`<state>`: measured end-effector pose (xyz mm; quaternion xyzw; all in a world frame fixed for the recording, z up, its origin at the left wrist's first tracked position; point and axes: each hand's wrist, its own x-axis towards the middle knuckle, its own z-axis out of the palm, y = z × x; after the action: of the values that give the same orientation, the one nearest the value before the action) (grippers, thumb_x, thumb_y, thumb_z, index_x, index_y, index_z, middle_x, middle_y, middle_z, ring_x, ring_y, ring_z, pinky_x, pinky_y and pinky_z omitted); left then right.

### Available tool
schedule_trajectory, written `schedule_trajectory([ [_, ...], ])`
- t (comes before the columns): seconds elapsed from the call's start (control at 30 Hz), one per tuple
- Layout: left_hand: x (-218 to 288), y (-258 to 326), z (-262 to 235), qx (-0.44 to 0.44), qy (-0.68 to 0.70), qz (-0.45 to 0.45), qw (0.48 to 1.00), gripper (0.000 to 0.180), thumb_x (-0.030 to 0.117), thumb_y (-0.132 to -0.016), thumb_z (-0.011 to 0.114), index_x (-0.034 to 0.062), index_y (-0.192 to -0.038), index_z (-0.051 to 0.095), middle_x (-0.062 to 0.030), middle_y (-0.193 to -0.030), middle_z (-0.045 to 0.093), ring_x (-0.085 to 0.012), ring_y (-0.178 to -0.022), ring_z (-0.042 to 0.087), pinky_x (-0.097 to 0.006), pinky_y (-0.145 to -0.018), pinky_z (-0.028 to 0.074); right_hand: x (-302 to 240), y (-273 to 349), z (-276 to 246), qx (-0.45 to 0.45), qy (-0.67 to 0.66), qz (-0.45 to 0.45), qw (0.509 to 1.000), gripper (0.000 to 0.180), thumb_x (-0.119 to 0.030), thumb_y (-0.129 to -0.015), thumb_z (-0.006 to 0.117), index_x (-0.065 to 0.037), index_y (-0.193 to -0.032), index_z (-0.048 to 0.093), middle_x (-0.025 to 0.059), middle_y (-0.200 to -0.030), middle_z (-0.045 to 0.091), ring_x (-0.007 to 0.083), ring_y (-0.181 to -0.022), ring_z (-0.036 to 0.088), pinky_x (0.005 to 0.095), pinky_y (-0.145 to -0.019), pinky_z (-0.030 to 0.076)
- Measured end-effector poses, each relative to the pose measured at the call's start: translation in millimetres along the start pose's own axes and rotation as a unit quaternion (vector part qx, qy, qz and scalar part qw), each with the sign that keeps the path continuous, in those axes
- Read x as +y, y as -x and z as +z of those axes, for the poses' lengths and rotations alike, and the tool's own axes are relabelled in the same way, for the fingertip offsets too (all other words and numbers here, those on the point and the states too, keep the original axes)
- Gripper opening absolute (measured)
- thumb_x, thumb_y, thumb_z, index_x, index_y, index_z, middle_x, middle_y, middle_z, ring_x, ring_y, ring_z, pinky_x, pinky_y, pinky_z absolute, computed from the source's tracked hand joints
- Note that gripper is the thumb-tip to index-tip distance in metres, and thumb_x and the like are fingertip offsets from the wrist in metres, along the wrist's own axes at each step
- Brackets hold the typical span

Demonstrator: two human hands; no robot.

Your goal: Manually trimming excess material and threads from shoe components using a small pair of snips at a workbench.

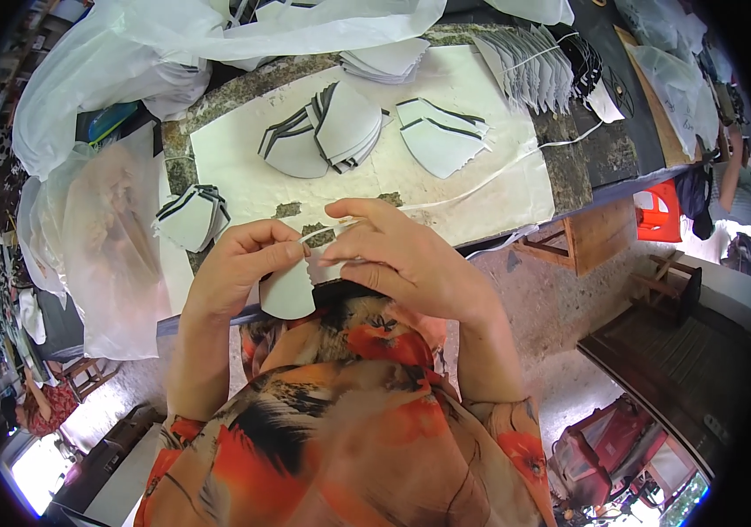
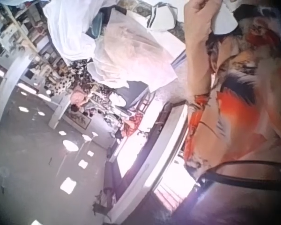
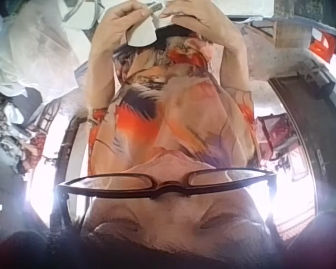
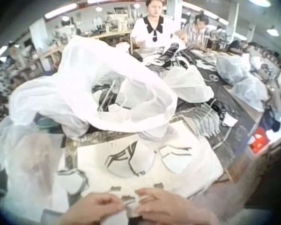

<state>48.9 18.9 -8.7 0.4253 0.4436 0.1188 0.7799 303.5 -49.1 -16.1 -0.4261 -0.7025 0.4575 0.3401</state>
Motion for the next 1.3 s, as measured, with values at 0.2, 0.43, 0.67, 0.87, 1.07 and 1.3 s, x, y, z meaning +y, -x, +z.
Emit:
schedule_trajectory([
  [0.2,-5,3,-2,-0.002,0.069,0.038,0.997,0.016,0.016,-0.098,0.071,0.0024,-0.106,0.071,0.0009,-0.093,0.07,-0.0044,-0.081,0.062,-0.021,-0.073,0.05,-10,-5,10,0.016,0.134,0.118,0.984,0.027,-0.017,-0.097,0.063,-0.01,-0.123,0.069,0.0152,-0.123,0.066,0.0311,-0.105,0.067,0.0388,-0.088,0.054],
  [0.43,-1,6,20,0.04,0.088,0.031,0.995,0.015,0.012,-0.097,0.07,0.0015,-0.107,0.072,0.0018,-0.088,0.068,-0.0026,-0.076,0.059,-0.019,-0.068,0.046,-6,-11,15,0.014,0.005,0.129,0.991,0.028,-0.028,-0.102,0.057,-0.009,-0.121,0.067,0.014,-0.108,0.07,0.0359,-0.103,0.066,0.0427,-0.086,0.053],
  [0.67,-11,1,21,0.078,0.095,0.033,0.992,0.012,0.012,-0.097,0.07,0.0015,-0.103,0.071,0.0007,-0.088,0.069,-0.0045,-0.078,0.061,-0.02,-0.07,0.048,-7,-5,17,0.015,-0.02,0.174,0.984,0.029,-0.02,-0.107,0.051,0.002,-0.121,0.064,0.0173,-0.113,0.069,0.0318,-0.102,0.066,0.0375,-0.089,0.052],
  [0.87,-12,3,36,0.077,0.09,0.03,0.993,0.013,0.013,-0.098,0.071,0.0011,-0.103,0.071,-0.0002,-0.089,0.07,-0.0044,-0.076,0.062,-0.021,-0.067,0.05,-8,-5,25,0.046,-0.096,0.2,0.974,0.035,-0.028,-0.11,0.046,0.003,-0.109,0.061,0.0142,-0.098,0.062,0.0283,-0.091,0.057,0.0357,-0.085,0.048],
  [1.07,-10,-1,45,0.067,0.089,0.036,0.993,0.013,0.013,-0.098,0.07,0.0004,-0.103,0.072,-0.0001,-0.09,0.07,-0.0038,-0.078,0.061,-0.021,-0.068,0.05,-6,0,25,0.057,-0.239,0.236,0.94,0.042,-0.036,-0.111,0.046,0.003,-0.102,0.06,0.0087,-0.093,0.058,0.019,-0.09,0.053,0.0321,-0.086,0.045],
  [1.3,-7,-7,47,0.048,0.057,0.052,0.996,0.012,0.013,-0.098,0.07,0.0008,-0.101,0.072,0.0013,-0.088,0.069,-0.0032,-0.079,0.059,-0.02,-0.069,0.048,-1,6,16,0.035,-0.329,0.267,0.905,0.043,-0.043,-0.111,0.047,-0.004,-0.099,0.062,-0.0036,-0.08,0.049,0.0067,-0.074,0.041,0.0238,-0.067,0.038],
])
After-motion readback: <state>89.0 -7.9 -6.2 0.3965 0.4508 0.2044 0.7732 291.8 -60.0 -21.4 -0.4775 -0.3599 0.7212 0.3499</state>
